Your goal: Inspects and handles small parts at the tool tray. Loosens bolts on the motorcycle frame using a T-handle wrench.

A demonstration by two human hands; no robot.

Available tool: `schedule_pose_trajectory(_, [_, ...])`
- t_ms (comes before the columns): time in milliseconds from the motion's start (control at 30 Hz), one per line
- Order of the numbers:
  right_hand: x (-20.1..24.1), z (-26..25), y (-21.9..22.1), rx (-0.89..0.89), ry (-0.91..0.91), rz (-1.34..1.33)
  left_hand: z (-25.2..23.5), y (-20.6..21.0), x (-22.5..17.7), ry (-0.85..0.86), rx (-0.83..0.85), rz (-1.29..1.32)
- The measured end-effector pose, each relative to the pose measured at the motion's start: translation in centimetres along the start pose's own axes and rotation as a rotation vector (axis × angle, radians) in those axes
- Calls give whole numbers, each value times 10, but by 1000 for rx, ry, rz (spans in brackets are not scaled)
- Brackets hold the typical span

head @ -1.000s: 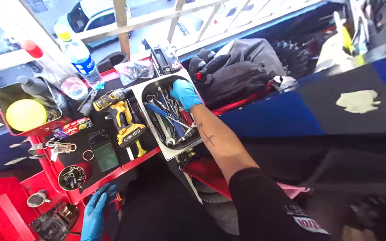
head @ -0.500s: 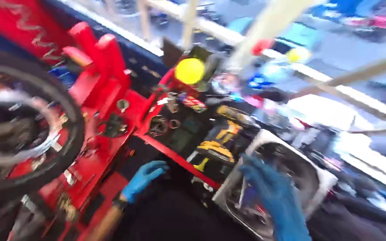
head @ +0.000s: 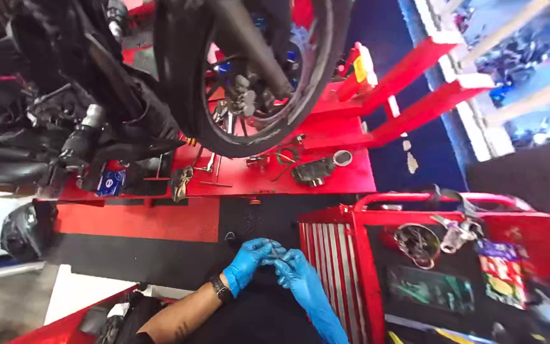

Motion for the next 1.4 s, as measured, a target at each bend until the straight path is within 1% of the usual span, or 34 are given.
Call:
schedule_pose_trajectory(67, [2, -32, 26, 42, -30, 162, 6, -64, -4, 32, -128, 63])
schedule_pose_trajectory(133, [1, -74, 57, 75, -26, 282, 17, -132, -3, 23, -242, 91])
schedule_pose_trajectory(233, [-1, -145, 113, 73, -44, 377, 35, -227, 3, 0, -346, 136])
schedule_pose_trajectory(300, [-6, -201, 153, 65, -56, 459, 46, -279, 10, -23, -402, 184])
schedule_pose_trajectory(367, [-15, -253, 198, 54, -81, 559, 63, -325, 19, -56, -462, 254])
schedule_pose_trajectory(433, [-26, -301, 235, 38, -95, 663, 84, -360, 24, -61, -533, 309])
schedule_pose_trajectory(500, [-27, -340, 262, 8, -82, 744, 111, -389, 25, -30, -620, 355])
schedule_pose_trajectory(567, [-27, -371, 280, -44, -28, 803, 140, -415, 34, 2, -731, 402])
schedule_pose_trajectory(633, [-27, -394, 290, -92, 43, 878, 167, -433, 50, 14, -836, 441])
schedule_pose_trajectory(700, [-29, -408, 297, -119, 112, 954, 190, -441, 69, 0, -930, 483])
schedule_pose_trajectory(800, [-29, -415, 300, -129, 182, 1013, 213, -440, 91, -5, -1015, 553])
schedule_pose_trajectory(900, [-24, -417, 303, -144, 168, 1020, 226, -431, 96, -9, -1057, 622])
schedule_pose_trajectory(1033, [-19, -412, 302, -135, 187, 1008, 222, -430, 97, -4, -1024, 644])
schedule_pose_trajectory(1167, [-23, -419, 300, -121, 174, 1076, 212, -443, 75, 74, -932, 604])
schedule_pose_trajectory(1233, [-21, -415, 303, -100, 144, 1103, 211, -454, 64, 109, -877, 559])
schedule_pose_trajectory(1300, [4, -393, 322, -126, 44, 1070, 206, -471, 55, 137, -826, 514])
schedule_pose_trajectory(1333, [23, -374, 344, -134, -51, 1034, 204, -482, 52, 150, -803, 507])
schedule_pose_trajectory(1367, [40, -356, 381, -100, -148, 989, 201, -494, 51, 160, -787, 504])
schedule_pose_trajectory(1400, [46, -343, 424, -23, -234, 946, 199, -506, 51, 154, -771, 502])
Point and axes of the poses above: each hand's wrist, its own z-axis away from the middle knuckle, its own y-axis out of the palm, x = y × z, the point moved 9 cm from there along -z, towards the middle knuckle, and after that the axes turned 12 degrees about -z, right-handed, at the moved point
